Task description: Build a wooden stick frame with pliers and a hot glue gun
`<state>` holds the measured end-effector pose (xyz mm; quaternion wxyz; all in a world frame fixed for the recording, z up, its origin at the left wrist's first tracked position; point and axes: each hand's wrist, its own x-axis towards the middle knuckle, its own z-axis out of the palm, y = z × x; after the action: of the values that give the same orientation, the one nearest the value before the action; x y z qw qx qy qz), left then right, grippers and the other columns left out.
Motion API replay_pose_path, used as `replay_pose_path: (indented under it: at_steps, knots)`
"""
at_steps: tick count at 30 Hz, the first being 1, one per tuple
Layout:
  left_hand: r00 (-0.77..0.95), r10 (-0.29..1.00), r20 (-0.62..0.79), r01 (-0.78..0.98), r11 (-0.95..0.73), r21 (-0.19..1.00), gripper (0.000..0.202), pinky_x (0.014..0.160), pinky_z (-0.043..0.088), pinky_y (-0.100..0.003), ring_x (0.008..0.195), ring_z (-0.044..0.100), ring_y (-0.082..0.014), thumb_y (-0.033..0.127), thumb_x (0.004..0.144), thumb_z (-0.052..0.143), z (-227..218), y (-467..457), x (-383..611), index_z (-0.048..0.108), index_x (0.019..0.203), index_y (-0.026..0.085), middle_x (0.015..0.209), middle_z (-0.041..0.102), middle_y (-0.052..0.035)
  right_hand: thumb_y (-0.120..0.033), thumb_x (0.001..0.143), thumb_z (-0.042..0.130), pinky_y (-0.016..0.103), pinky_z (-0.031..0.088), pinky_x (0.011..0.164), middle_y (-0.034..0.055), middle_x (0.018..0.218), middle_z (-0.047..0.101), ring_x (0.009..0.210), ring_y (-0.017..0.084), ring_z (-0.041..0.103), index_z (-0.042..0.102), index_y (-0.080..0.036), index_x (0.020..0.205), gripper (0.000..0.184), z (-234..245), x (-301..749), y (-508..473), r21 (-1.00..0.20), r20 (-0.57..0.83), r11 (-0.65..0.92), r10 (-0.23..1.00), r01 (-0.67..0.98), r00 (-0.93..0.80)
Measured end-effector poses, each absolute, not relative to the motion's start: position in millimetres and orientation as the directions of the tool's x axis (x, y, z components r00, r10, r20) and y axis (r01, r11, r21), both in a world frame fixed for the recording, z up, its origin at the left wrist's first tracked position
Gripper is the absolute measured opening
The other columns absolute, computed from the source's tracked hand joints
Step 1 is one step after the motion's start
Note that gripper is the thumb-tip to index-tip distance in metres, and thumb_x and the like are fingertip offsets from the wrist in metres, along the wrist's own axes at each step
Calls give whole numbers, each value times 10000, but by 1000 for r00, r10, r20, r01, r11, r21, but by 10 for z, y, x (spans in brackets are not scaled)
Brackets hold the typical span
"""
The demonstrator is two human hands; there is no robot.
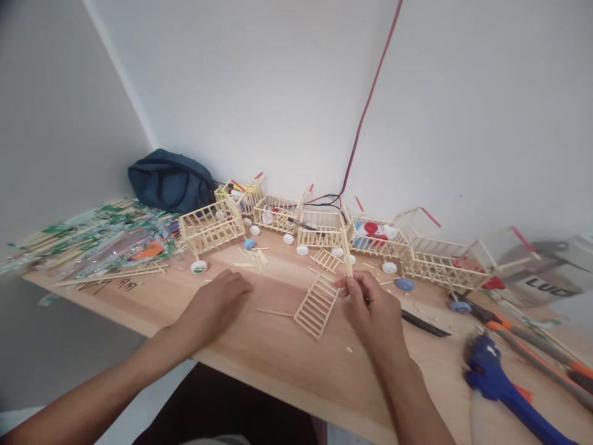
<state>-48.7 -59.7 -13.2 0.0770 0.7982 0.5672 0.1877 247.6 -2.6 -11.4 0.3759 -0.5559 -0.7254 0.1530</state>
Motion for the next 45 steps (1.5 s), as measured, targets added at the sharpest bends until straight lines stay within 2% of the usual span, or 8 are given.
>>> replay_pose_path:
  at_steps: [4,10,16,21,31,34,38,45]
  knots:
    - [278,908,312,853,-383,355,215,830,424,-334,951,501,-199,165,925,416,-69,-616,-549,614,1007,181,989,623,-62,-449,927,434,275,427,645,9,762,682,693,164,633,632,-227,888,300,-128,2488,-22,-630,374,341,920,698,-113]
    - [657,691,300,658,-721,217,207,848,446,-326,966,497,-199,147,902,463,-111,-780,28,570,1073,193,1041,589,-75,-458,928,436,274,448,680,18,769,693,701,162,647,627,-210,872,318,-121,2475,-25,-645,406,335,912,687,-64]
    - [619,740,262,738,-662,128,331,827,475,-392,1015,503,-264,311,822,628,-190,-692,421,528,1113,189,1200,542,-90,-444,932,430,266,457,680,10,728,685,673,154,644,625,-210,868,312,-96,2477,-38,-651,408,353,909,671,-83]
    - [670,713,208,729,-684,-6,205,732,477,-372,945,538,-239,174,897,478,-161,-607,511,564,1083,187,1272,524,-89,-446,933,422,264,466,676,19,759,683,677,155,648,618,-210,858,316,-70,2483,-44,-647,419,355,905,675,-75]
    - [766,610,202,629,-777,-40,113,766,454,-368,947,541,-235,109,861,500,-241,-488,468,574,936,151,1043,607,-80,-435,932,426,252,464,653,16,752,680,654,149,644,607,-208,850,302,-47,2497,-43,-658,424,355,904,664,-63]
    - [730,653,201,654,-753,68,135,838,448,-351,991,539,-219,115,864,482,-230,-440,437,563,961,163,1103,587,-87,-436,931,430,258,466,667,13,751,683,660,151,646,612,-212,850,299,-52,2505,-42,-660,427,349,903,665,-51]
    - [489,849,199,759,-527,382,193,831,459,-342,956,571,-205,229,936,371,-125,-347,393,527,1035,174,1024,617,-80,-444,930,432,266,475,664,15,774,695,665,157,654,599,-218,861,289,-85,2524,-18,-690,420,341,907,639,-30]
    - [379,924,-44,514,-171,840,268,607,476,-276,638,629,-166,212,835,481,-56,-66,393,449,1101,192,709,639,-4,-404,932,420,298,469,668,20,904,718,644,171,676,559,-239,889,220,-172,2522,10,-683,333,268,942,680,-37]
